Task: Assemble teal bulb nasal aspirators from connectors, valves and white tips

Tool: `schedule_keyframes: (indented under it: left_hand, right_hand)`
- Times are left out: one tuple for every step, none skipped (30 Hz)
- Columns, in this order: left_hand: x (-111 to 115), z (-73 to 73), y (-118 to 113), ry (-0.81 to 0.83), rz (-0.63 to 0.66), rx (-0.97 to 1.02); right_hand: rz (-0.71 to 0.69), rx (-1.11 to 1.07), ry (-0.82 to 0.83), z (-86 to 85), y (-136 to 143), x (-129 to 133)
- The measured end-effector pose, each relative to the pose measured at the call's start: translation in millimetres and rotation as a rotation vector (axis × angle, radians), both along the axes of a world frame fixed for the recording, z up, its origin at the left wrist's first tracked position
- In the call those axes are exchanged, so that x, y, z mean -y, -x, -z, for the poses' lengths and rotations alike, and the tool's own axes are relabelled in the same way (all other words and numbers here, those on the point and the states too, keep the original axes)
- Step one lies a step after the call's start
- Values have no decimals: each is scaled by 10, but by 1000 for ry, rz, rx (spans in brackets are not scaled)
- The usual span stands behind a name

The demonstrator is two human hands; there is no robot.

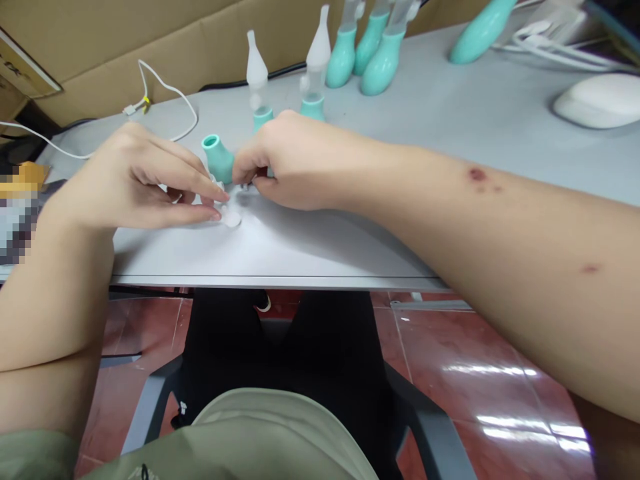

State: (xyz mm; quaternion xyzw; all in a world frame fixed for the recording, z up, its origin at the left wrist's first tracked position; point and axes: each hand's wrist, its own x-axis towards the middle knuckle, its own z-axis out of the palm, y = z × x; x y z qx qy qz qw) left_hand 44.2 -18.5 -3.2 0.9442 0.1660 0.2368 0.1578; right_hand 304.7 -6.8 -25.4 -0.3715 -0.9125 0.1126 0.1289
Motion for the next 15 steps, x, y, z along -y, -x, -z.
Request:
schedule_keyframes:
  left_hand:
    - [-7, 1, -2, 9, 7, -6]
    - [-16, 1, -5, 19, 12, -15]
    - [-25, -1, -9, 35, 11, -30]
    - [-33, -4, -14, 60, 6, -47]
    - [-40, -5, -21, 93, -6, -64]
    - [-45, -6, -28, 131, -31, -79]
    - [-47, -6, -35, 170, -63, -87]
    - [-47, -4, -42, 200, -95, -87]
    - [-44, -2, -48, 215, -114, -83]
    - [-38, 0, -53, 219, -118, -82]
    - [-30, 1, -57, 213, -110, -82]
    - [-18, 0, -62, 202, -96, -81]
    - [-2, -3, -67, 188, -82, -76]
    - [18, -8, -73, 175, -74, -65]
    - [43, -15, -80, 164, -74, -44]
  right_hand:
    - [-20, -24, 6, 9, -6, -11]
    - [-43, -50, 13, 18, -10, -23]
    - [-68, -74, 21, 26, -12, -35]
    - [-87, -92, 27, 33, -12, -46]
    - [-97, -103, 31, 41, -11, -56]
    - [-100, -113, 32, 47, -9, -64]
    - [-95, -129, 35, 54, -8, -70]
    - [-88, -153, 40, 60, -7, -74]
    - [-82, -177, 50, 64, -8, -76]
    - [-77, -199, 63, 68, -9, -76]
    - [-75, -214, 77, 70, -11, -75]
    - [-74, -221, 88, 70, -13, -74]
    - [-77, -217, 98, 68, -14, -71]
    - [-79, -210, 103, 66, -14, -68]
    - [-83, -202, 106, 64, -13, -65]
